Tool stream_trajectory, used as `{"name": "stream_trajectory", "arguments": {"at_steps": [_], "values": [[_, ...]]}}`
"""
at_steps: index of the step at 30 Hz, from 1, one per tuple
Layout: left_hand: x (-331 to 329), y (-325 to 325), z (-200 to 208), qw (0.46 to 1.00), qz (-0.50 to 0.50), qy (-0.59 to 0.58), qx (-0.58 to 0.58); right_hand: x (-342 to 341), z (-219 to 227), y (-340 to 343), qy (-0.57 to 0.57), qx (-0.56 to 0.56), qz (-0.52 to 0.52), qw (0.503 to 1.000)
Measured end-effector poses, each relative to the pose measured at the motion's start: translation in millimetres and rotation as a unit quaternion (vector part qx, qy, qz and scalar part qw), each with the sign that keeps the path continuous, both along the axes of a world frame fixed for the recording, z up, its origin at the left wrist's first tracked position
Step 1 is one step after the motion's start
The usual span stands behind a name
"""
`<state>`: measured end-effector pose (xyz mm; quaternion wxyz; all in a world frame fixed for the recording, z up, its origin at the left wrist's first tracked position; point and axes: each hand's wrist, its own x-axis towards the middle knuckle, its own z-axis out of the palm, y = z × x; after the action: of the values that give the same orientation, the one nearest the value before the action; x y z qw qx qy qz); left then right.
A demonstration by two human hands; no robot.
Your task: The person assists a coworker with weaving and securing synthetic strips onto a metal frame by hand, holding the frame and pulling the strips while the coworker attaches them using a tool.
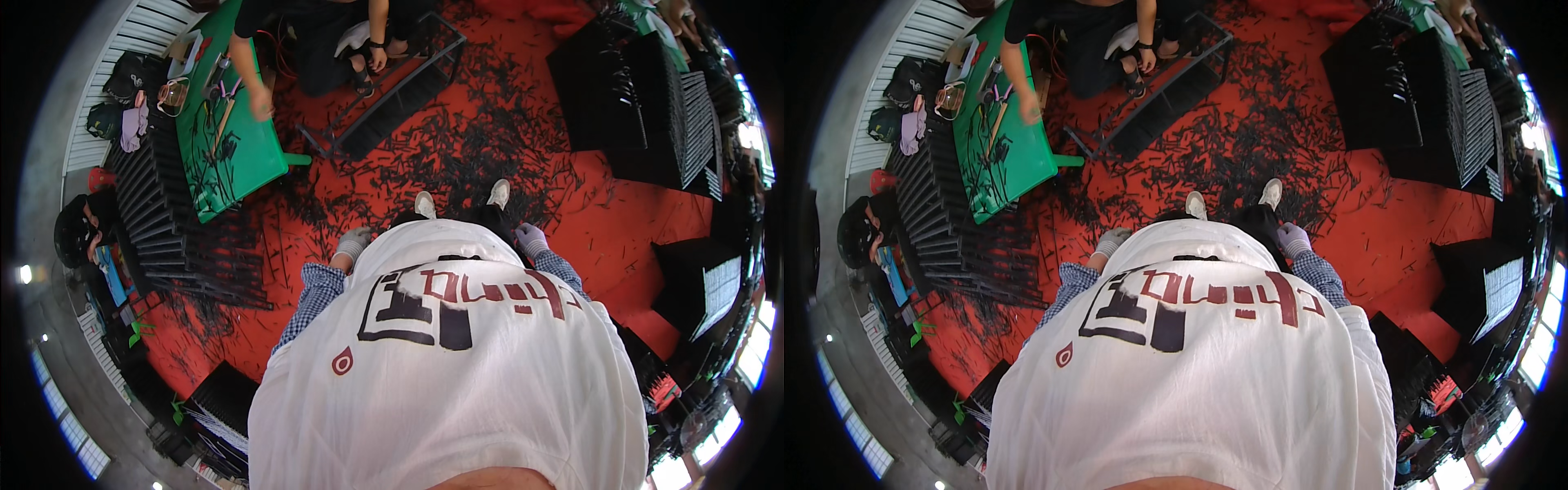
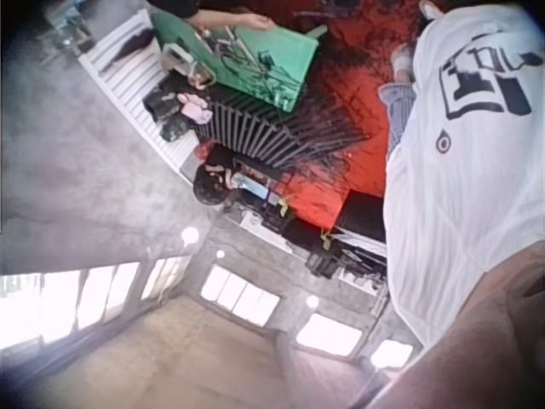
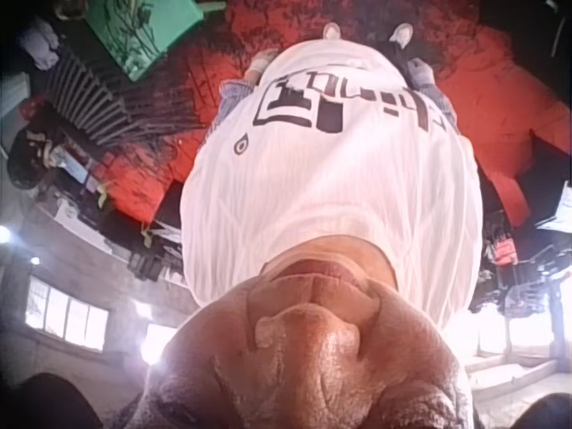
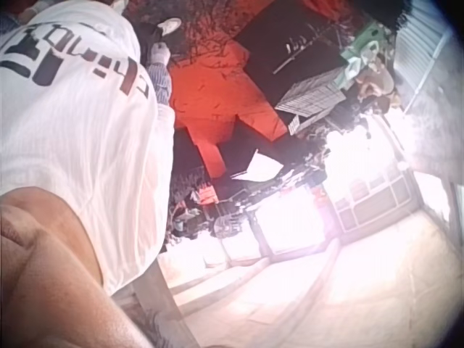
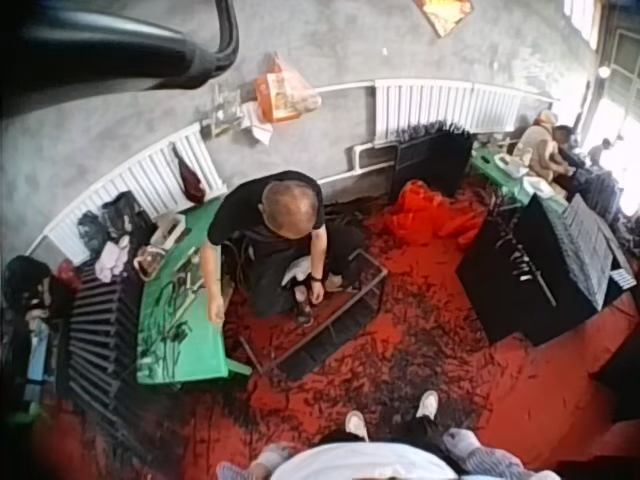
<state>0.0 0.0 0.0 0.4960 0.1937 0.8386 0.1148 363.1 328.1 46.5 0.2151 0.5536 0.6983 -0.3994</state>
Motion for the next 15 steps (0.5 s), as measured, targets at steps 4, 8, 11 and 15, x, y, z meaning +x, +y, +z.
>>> {"name": "stream_trajectory", "arguments": {"at_steps": [4, 8, 11, 15], "values": [[3, 1, 0, 1.000, -0.009, -0.001, 0.014, 4, -2, 0, 0.002, 0.016, 0.017, 1.000], [-1, -3, -1, 0.996, -0.066, 0.038, 0.036, 3, -4, -1, 0.007, 0.011, 0.013, 1.000], [1, 6, 12, 1.000, -0.008, 0.011, 0.026, 0, 1, -1, 0.003, 0.001, -0.011, 1.000], [4, 2, 8, 0.998, -0.037, 0.041, 0.039, -9, 15, -1, -0.006, -0.013, -0.019, 1.000]]}}
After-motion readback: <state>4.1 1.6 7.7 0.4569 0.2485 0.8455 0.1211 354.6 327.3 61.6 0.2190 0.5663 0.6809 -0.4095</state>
